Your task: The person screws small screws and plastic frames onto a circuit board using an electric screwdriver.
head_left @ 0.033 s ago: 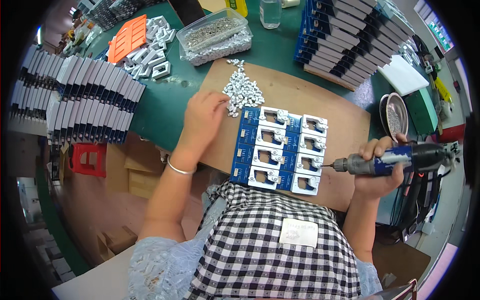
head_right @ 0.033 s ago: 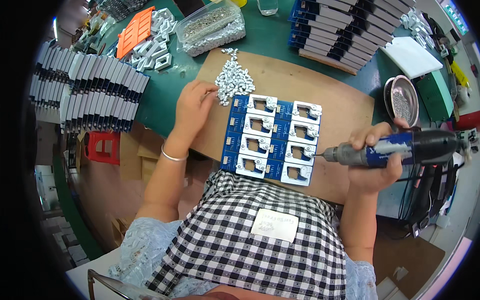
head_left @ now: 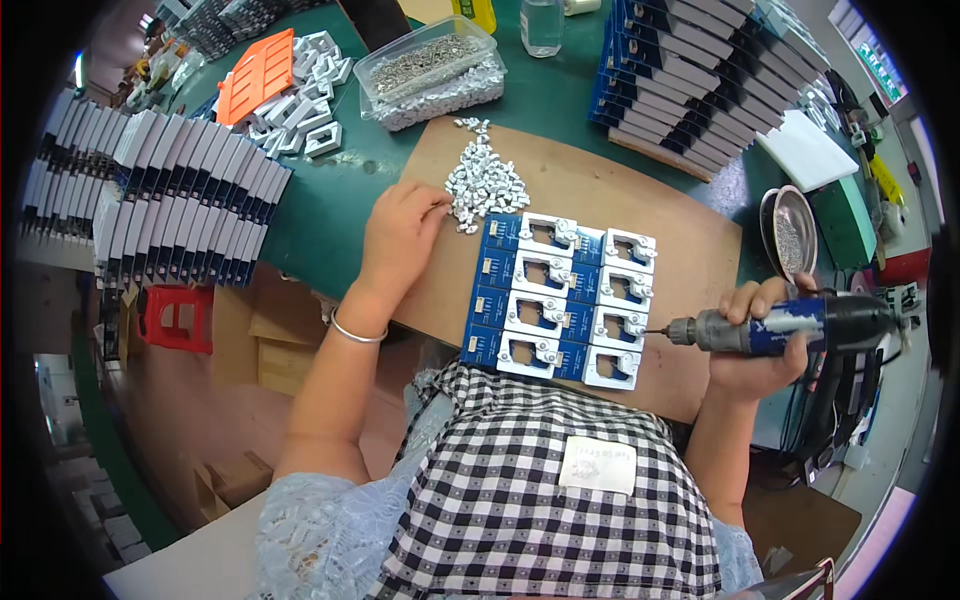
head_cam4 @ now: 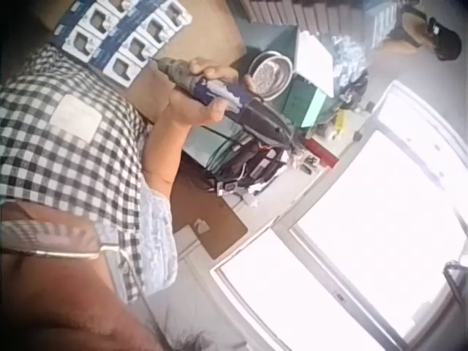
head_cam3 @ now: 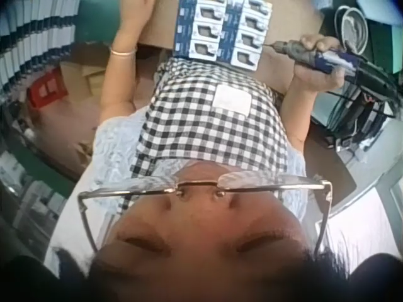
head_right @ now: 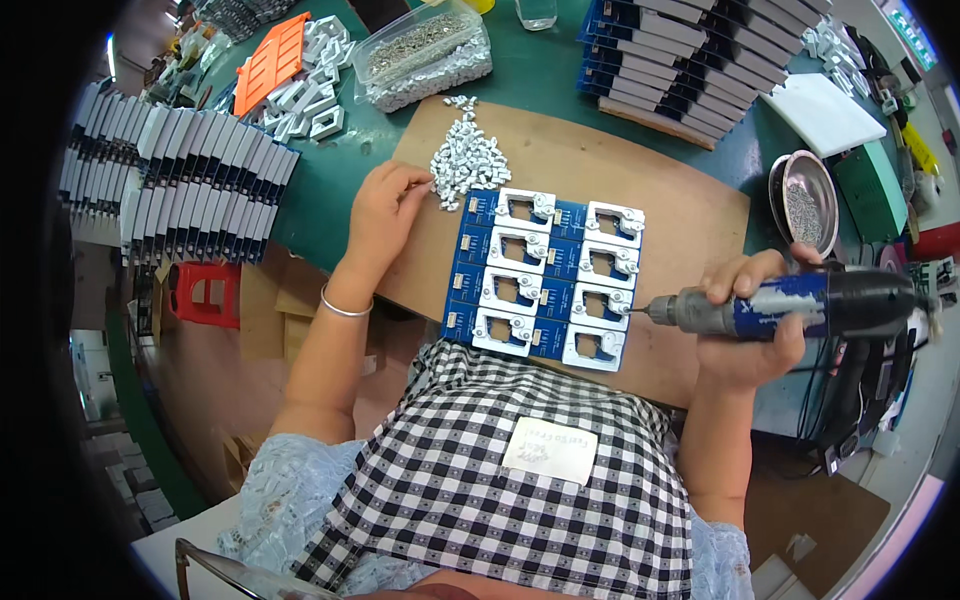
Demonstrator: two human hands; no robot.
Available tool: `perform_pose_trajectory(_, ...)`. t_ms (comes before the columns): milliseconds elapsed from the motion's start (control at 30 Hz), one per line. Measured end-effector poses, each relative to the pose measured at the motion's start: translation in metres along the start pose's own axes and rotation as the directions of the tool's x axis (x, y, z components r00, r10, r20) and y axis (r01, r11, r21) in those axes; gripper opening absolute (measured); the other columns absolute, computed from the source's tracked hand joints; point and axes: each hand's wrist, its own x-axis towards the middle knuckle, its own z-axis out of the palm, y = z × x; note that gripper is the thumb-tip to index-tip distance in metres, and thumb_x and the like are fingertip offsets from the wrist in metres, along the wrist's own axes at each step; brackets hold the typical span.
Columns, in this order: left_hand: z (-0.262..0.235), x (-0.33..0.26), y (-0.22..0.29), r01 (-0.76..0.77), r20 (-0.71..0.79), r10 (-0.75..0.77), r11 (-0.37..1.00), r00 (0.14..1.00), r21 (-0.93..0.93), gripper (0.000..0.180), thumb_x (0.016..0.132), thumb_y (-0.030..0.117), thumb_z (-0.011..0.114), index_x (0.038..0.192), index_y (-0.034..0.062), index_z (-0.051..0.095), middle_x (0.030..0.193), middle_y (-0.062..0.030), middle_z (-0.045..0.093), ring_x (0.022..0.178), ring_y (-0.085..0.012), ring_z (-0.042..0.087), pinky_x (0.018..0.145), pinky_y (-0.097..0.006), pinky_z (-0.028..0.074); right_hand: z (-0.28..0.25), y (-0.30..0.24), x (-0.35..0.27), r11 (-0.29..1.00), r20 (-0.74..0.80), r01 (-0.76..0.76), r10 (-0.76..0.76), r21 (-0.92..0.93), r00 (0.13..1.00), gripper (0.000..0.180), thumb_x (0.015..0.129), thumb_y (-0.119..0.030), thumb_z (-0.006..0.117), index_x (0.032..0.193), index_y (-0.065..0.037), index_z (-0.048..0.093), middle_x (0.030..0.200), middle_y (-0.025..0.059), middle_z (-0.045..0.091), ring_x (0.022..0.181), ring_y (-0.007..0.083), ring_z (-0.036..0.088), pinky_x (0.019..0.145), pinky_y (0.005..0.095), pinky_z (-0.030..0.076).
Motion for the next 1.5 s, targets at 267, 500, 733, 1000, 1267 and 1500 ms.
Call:
perform_pose_trajectory(267, 0.000, -0.003, -0.010, -0.097, 0.053, 0.094, 0.992, 0.994, 0.077, 0.010, 0.078, 0.003, 0.070, 0.083, 0.0047, 0.062, 0.086, -0.0100, 0.063, 0.084, -0.0312, 0.057, 0.074, -0.039, 0.047, 0.018, -0.009, -0.015, 0.995, 0.034, 0.083, -0.081, -0.054, 0.996, 0.072, 0.079, -0.043, 0.067, 0.132, -0.007, 0.033, 0.079, 0.0104, 0.052, 0.067, 0.0244, 0.058, 0.067, 0.0423, 0.051)
perform_pose_trajectory(500, -0.007, 0.000, -0.006, -0.190, 0.175, 0.162, 0.969, 0.971, 0.155, 0.011, 0.079, 0.000, 0.068, 0.086, 0.0038, 0.060, 0.084, -0.0102, 0.063, 0.078, -0.0296, 0.059, 0.069, -0.038, 0.048, 0.022, -0.017, -0.022, 0.992, 0.068, 0.095, -0.090, -0.085, 0.994, 0.069, 0.082, -0.048, 0.063, 0.131, -0.007, 0.036, 0.078, 0.0071, 0.052, 0.063, 0.0201, 0.056, 0.064, 0.0373, 0.049)
perform_pose_trajectory(733, -0.008, -0.020, 0.098, -0.161, 0.331, 0.280, 0.925, 0.901, -0.343, 0.021, 0.072, -0.004, 0.071, 0.090, 0.0065, 0.067, 0.088, -0.0086, 0.064, 0.086, -0.0277, 0.060, 0.076, -0.037, 0.050, 0.023, -0.031, -0.035, 0.993, 0.058, 0.065, -0.060, -0.095, 0.997, 0.070, 0.083, -0.046, 0.064, 0.132, -0.007, 0.035, 0.078, 0.0076, 0.054, 0.064, 0.0215, 0.059, 0.064, 0.0380, 0.052)
perform_pose_trajectory(1000, 0.026, -0.044, 0.135, -0.279, 0.399, 0.420, 0.888, 0.815, -0.365, 0.017, 0.071, 0.005, 0.075, 0.085, 0.0134, 0.069, 0.081, 0.0028, 0.064, 0.082, -0.0173, 0.059, 0.080, -0.034, 0.035, 0.037, -0.041, -0.049, 0.981, 0.022, -0.103, 0.108, -0.166, 0.994, 0.070, 0.082, -0.045, 0.072, 0.129, -0.008, 0.036, 0.078, 0.0081, 0.056, 0.067, 0.0235, 0.062, 0.069, 0.0403, 0.052)
perform_pose_trajectory(1267, 0.026, -0.050, 0.130, -0.331, 0.387, 0.463, 0.872, 0.798, -0.361, 0.016, 0.070, 0.006, 0.075, 0.082, 0.0141, 0.069, 0.081, 0.0033, 0.063, 0.080, -0.0174, 0.058, 0.079, -0.035, 0.035, 0.043, -0.041, -0.051, 0.982, 0.035, -0.139, 0.145, -0.128, 0.989, 0.070, 0.082, -0.043, 0.073, 0.130, -0.009, 0.036, 0.079, 0.0090, 0.058, 0.070, 0.0250, 0.063, 0.071, 0.0410, 0.053)
perform_pose_trajectory(1500, 0.028, -0.048, 0.130, -0.297, 0.391, 0.462, 0.861, 0.796, -0.412, 0.020, 0.070, 0.004, 0.074, 0.086, 0.0135, 0.068, 0.084, 0.0024, 0.063, 0.082, -0.0183, 0.057, 0.079, -0.035, 0.036, 0.046, -0.040, -0.045, 0.981, 0.192, -0.119, 0.148, -0.152, 0.970, 0.069, 0.084, -0.045, 0.073, 0.132, -0.012, 0.036, 0.082, 0.0086, 0.059, 0.074, 0.0255, 0.063, 0.073, 0.0411, 0.052)
